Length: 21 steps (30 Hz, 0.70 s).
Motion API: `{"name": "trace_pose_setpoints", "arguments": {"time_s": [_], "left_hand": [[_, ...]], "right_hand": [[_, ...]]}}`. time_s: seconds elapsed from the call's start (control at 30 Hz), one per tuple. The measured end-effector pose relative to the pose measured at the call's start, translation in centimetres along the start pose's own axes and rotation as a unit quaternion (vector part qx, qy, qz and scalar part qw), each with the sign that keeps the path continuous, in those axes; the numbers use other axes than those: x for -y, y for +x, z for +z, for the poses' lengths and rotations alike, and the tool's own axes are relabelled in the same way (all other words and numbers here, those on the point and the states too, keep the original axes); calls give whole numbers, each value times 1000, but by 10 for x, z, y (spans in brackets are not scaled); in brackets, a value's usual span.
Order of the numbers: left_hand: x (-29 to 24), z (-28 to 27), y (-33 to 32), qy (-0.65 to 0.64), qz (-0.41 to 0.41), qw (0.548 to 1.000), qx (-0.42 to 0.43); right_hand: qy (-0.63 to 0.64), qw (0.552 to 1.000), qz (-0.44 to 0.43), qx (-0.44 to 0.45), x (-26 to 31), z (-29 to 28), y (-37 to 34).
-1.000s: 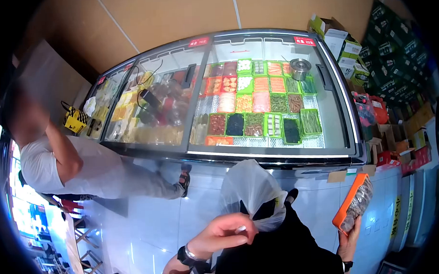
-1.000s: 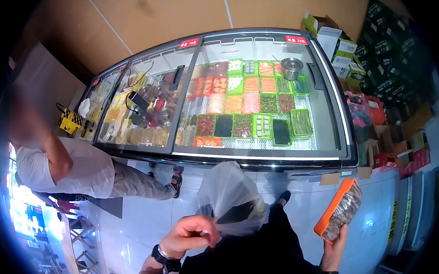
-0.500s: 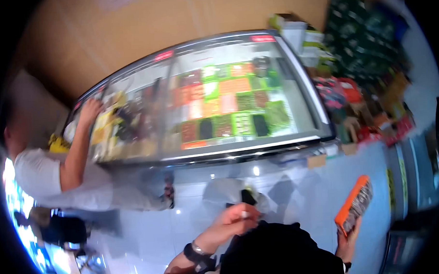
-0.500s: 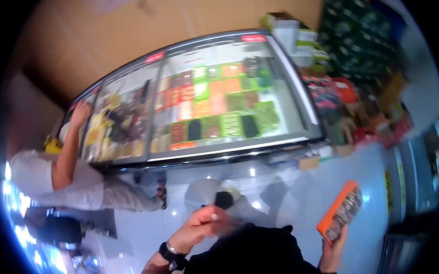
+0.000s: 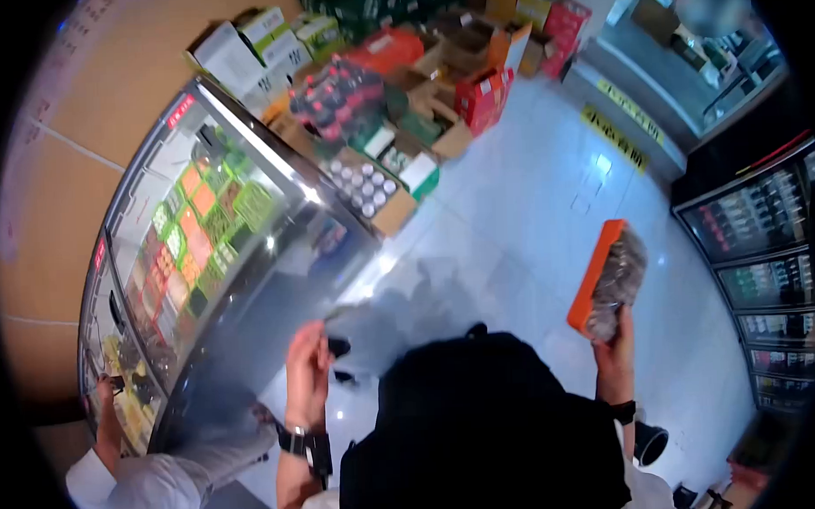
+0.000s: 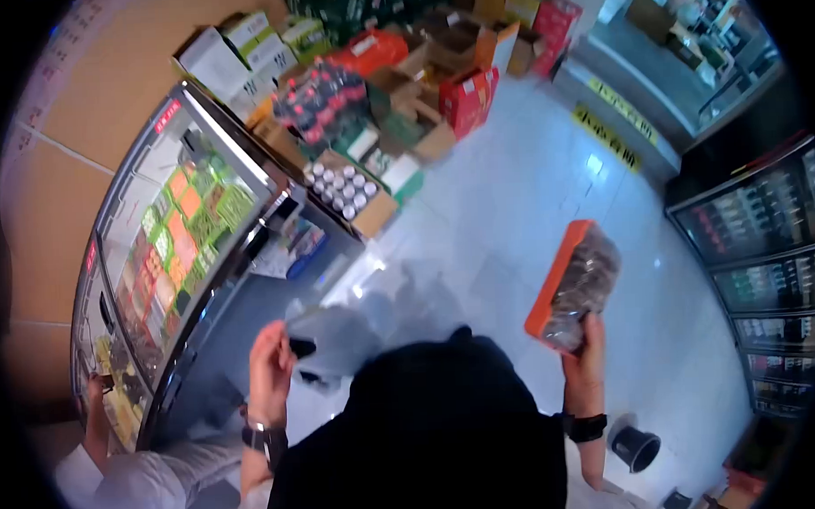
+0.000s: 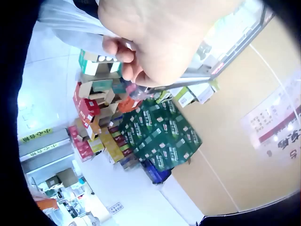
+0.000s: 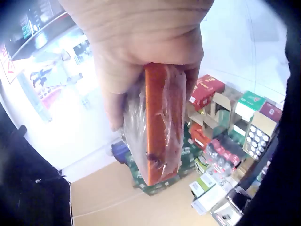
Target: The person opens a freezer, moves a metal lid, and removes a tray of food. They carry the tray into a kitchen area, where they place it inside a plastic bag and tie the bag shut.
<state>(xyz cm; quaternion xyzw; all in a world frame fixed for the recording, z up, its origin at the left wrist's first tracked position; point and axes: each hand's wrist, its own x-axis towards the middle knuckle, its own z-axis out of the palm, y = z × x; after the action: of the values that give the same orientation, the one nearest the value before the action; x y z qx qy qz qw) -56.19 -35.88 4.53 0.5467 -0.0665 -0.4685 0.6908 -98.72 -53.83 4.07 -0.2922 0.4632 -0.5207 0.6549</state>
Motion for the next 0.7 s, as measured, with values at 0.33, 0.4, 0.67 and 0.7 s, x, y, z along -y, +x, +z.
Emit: {"name": "trace_pose_setpoints", "arguments": {"time_s": [0.33,0.4,0.67,0.7], "left_hand": [[40,197,121,49,-61,996,46],[54,235,156,66,-67,993,70],[101,442,323,123,-133,978,104],[108,473,342,132,-144,974,112]], "right_hand": [[160,984,-25,-69,70,-129,108],[177,980,-23,-88,84,-135,150],[218,949,-27,-228,170,-162,329],[218,940,-28,-263,184,-164,347]]}}
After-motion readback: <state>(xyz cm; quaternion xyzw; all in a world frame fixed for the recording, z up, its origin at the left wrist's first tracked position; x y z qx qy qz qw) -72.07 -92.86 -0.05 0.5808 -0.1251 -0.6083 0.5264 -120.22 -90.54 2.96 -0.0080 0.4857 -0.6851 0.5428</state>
